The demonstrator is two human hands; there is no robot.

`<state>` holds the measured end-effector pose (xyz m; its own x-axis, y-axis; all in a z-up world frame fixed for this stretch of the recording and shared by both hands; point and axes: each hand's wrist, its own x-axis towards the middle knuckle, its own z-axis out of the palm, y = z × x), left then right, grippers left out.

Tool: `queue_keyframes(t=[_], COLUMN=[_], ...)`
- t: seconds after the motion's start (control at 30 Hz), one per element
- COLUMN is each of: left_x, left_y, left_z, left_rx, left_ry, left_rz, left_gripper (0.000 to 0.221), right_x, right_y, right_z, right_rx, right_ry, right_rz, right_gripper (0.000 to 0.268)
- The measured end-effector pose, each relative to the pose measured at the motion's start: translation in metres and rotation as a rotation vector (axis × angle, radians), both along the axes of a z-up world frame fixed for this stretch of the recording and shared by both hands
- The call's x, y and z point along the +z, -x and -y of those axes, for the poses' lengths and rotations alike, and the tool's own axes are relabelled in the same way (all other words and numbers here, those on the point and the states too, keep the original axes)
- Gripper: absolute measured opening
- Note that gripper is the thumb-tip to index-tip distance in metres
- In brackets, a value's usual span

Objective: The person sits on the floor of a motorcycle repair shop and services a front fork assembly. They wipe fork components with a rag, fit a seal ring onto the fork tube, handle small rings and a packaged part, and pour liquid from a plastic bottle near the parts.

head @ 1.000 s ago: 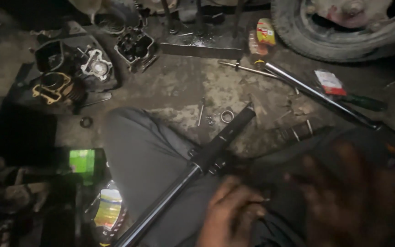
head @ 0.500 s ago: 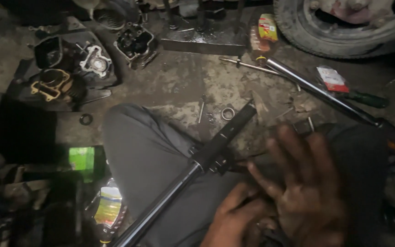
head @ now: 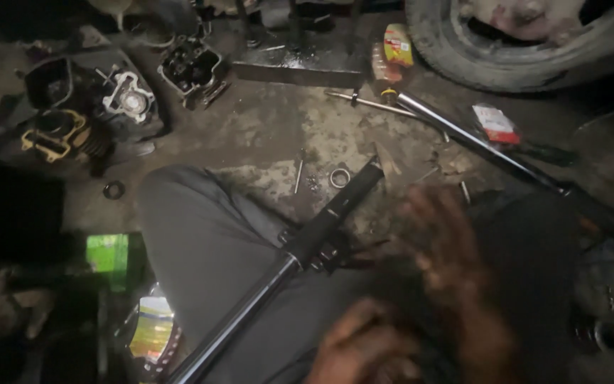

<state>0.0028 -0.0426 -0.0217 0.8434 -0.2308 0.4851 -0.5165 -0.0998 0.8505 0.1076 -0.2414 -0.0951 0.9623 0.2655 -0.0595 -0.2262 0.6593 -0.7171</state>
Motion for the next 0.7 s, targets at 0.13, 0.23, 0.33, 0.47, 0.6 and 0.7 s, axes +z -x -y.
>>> queue_keyframes(t=[0.13,0.23,0.33,0.47,0.6,0.7], left_x=[0.001,0.002,0.002,0.008,-0.001,0.005], left_y=[0.002,0.001,0.002,0.007,0.008,0.006], left_z=[0.001,0.011,0.016,0.027,0.022,0.026], left_rx=[0.018,-0.024,-0.026,0.247,0.099,0.048], left_ry=[0.092,0.231,0.169,0.365,0.21,0.346], left_rz=[-0.462,-0.688,-0.479,-0.228,-0.271,-0.405], left_gripper=[0.012,0.012,0.02,0.023,0.018,0.013], right_x=[0.095,0.095,0.096,0.056,-0.006,0.012], right_y=[0.047,0.059,0.061,0.118,0.062,0.024], right_z=[-0.012,-0.014,-0.017,-0.008,0.024,0.004], right_rx=[-0.013,-0.015,0.066,0.198,0.393,0.477], right_ry=[0.029,0.021,0.018,0.005,-0.126,-0.184], right_rz=[0.313,0.415,0.492,0.483,0.436,0.411], right_gripper=[0.091,0.088,0.083,0.078,0.071,0.068])
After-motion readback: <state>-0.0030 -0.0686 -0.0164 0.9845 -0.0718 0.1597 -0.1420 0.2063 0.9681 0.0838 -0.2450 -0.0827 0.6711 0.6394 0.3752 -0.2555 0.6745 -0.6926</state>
